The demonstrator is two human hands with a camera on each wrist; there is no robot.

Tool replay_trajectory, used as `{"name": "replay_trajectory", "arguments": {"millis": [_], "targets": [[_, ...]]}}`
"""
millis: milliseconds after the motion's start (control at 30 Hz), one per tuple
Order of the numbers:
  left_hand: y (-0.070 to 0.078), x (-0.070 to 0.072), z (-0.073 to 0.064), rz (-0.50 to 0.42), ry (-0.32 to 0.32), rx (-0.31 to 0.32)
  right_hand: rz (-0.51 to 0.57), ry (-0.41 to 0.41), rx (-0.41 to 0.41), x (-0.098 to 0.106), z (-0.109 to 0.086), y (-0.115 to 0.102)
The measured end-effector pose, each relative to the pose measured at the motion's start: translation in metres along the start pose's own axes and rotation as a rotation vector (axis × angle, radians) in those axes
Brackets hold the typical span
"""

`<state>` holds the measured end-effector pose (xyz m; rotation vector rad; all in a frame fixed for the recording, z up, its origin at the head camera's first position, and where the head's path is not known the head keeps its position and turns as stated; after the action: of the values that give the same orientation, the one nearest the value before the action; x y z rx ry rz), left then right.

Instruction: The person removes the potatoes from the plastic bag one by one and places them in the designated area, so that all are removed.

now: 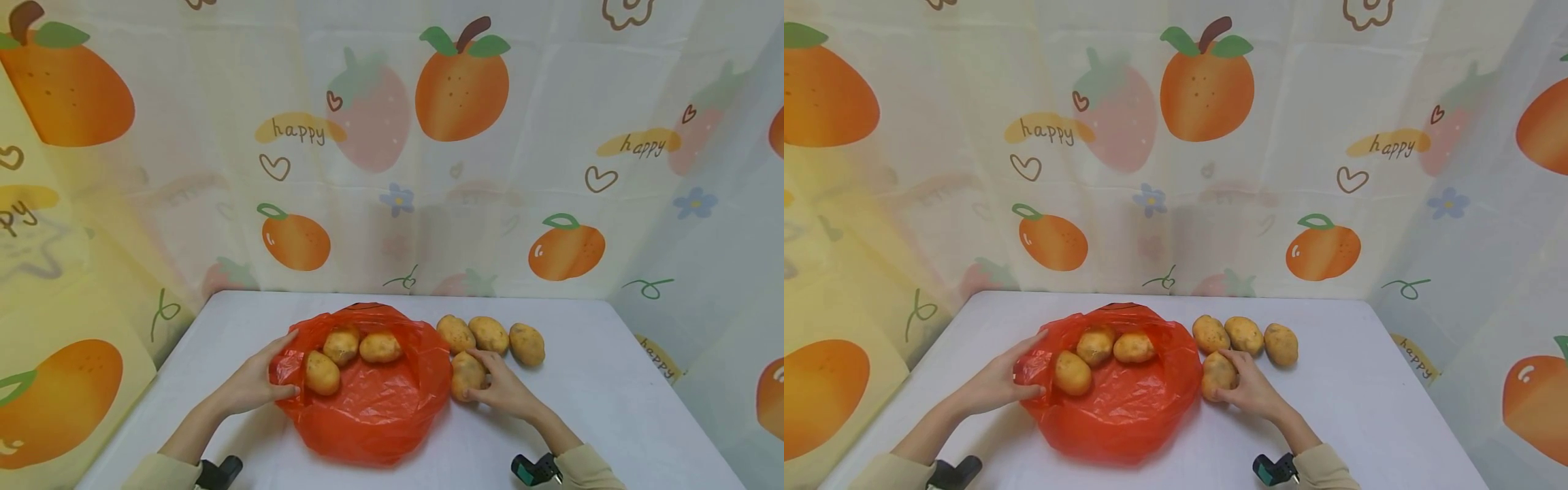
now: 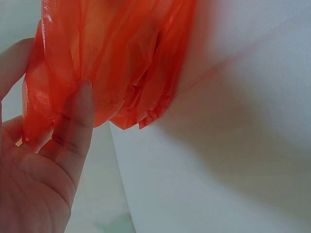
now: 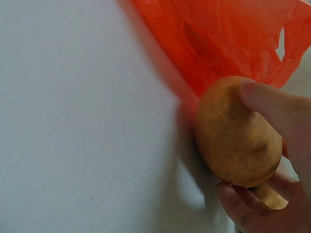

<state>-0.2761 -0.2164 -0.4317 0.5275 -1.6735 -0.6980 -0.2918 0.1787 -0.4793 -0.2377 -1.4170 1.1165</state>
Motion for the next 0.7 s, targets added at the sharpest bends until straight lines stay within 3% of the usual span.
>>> {"name": "replay_trajectory", "arguments": {"millis": [200,400,700], "targets": [[0.001,0.0014,-0.0009,-0.005,0.0,-0.008,-0.032,0.005,0.02,0.0005,0.0013,-0.0049],[-0.0009,0.0007,-0.0002,-0.013,-0.004,0.009,0.001,0.011,-0.001,-0.0008,0.0016,-0.0016],[-0.0015,-0.0003,-0.0006,-0.016,-0.005,-0.002,-0.052,0.036,0.069,-0.0005,0.0027,-0.0073]]}}
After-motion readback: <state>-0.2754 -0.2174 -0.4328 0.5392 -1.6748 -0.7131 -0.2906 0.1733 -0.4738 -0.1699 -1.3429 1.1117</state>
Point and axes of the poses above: each hand's wrist, its own z-axis towards the middle knuckle, its own x-axis out of the back of the hand, y = z × x, the point moved 9 cm from there along z, towards the middle knuckle, and after that the axes turned 12 degrees about x, right-handed, at the moved point
